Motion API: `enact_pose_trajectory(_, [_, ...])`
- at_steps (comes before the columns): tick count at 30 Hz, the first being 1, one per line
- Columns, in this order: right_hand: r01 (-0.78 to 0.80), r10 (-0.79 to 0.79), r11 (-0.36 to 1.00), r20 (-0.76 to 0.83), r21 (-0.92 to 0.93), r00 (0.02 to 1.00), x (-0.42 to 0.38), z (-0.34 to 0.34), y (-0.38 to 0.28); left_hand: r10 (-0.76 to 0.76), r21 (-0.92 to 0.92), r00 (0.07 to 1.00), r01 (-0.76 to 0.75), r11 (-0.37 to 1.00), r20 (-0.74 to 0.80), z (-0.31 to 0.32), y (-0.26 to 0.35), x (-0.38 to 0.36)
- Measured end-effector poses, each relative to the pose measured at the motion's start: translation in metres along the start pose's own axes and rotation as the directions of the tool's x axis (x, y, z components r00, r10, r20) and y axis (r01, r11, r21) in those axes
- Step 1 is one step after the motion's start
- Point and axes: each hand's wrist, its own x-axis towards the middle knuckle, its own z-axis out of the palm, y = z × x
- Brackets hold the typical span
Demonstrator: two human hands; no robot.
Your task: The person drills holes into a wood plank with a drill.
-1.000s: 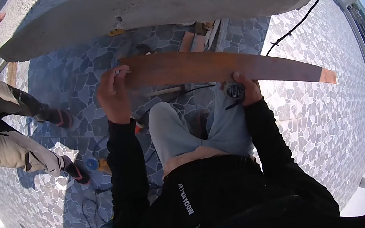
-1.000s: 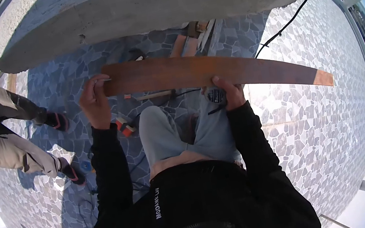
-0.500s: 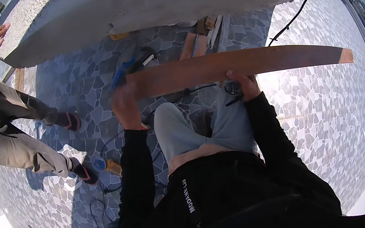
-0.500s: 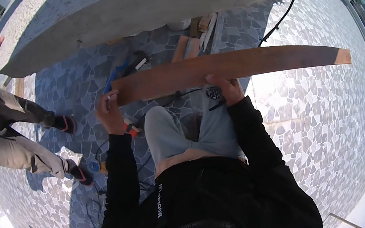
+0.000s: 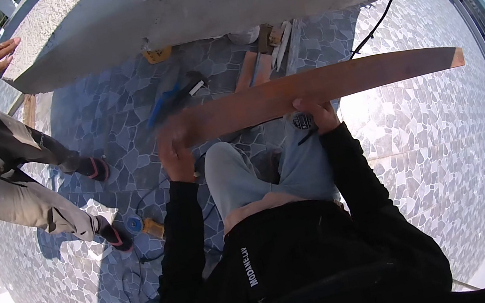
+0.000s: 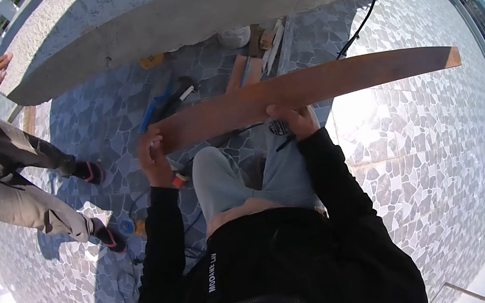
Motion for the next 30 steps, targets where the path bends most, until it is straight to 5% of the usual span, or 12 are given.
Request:
enact_pose_trajectory(3, [0.029,-0.023,0.998,0.114,-0.053,0.993,-0.009,0.002,-0.005,-0.315,-0.25,0.945,0.284,0.926,-0.091,0.002,0.016,0.001])
enact_pose_trajectory(5, [0.045,-0.034,0.993,0.109,-0.105,0.993,-0.019,0.006,-0.012,-0.208,-0.092,0.972,0.199,0.976,-0.108,0.0,0.019,-0.004])
enact_pose_trajectory(9, [0.048,-0.037,0.996,0.158,-0.069,0.987,-0.027,0.002,-0.017,-0.506,-0.128,0.819,0.551,0.824,0.27,-0.024,0.016,-0.011])
enact_pose_trajectory(12, [0.034,-0.006,0.993,0.239,-0.111,0.971,-0.029,0.0,-0.029,-0.544,-0.15,0.76,0.621,0.769,0.356,-0.035,-0.005,-0.025])
enact_pose_trajectory(13, [0.143,-0.092,0.976,0.289,-0.162,0.953,-0.026,0.0,-0.032,-0.547,-0.135,0.757,0.621,0.772,0.357,-0.039,-0.01,-0.031])
enact_pose_trajectory(15, [0.118,-0.07,0.984,0.323,-0.131,0.944,-0.027,0.001,-0.045,-0.441,-0.349,0.824,0.555,0.755,0.355,-0.053,-0.013,-0.042])
enact_pose_trajectory(20, [-0.019,0.047,0.994,0.272,-0.104,0.961,-0.043,0.001,-0.098,-0.572,-0.186,0.63,0.741,0.645,0.526,-0.091,0.045,-0.02])
enact_pose_trajectory(22, [-0.336,0.341,0.939,0.277,-0.067,0.898,-0.056,-0.011,-0.109,-0.625,-0.11,0.564,0.783,0.612,0.54,-0.111,0.079,-0.016])
enact_pose_trajectory(24, [-0.355,0.343,0.935,0.259,0.0,0.903,-0.074,-0.015,-0.15,-0.661,-0.045,0.418,0.863,0.504,0.623,-0.127,0.121,-0.008])
enact_pose_trajectory(27, [-0.325,0.327,0.944,0.293,-0.058,0.898,-0.082,0.003,-0.262,-0.672,-0.15,0.43,0.889,0.433,0.603,-0.172,0.216,-0.009])
enact_pose_trajectory(29, [-0.294,0.307,0.951,0.363,-0.092,0.88,-0.081,0.016,-0.334,-0.805,-0.266,0.279,0.951,0.157,0.524,-0.201,0.27,-0.026])
enact_pose_trajectory(30, [-0.335,0.351,0.936,0.346,-0.109,0.87,-0.078,0.021,-0.35,-0.805,-0.27,0.277,0.951,0.151,0.525,-0.207,0.311,-0.017])
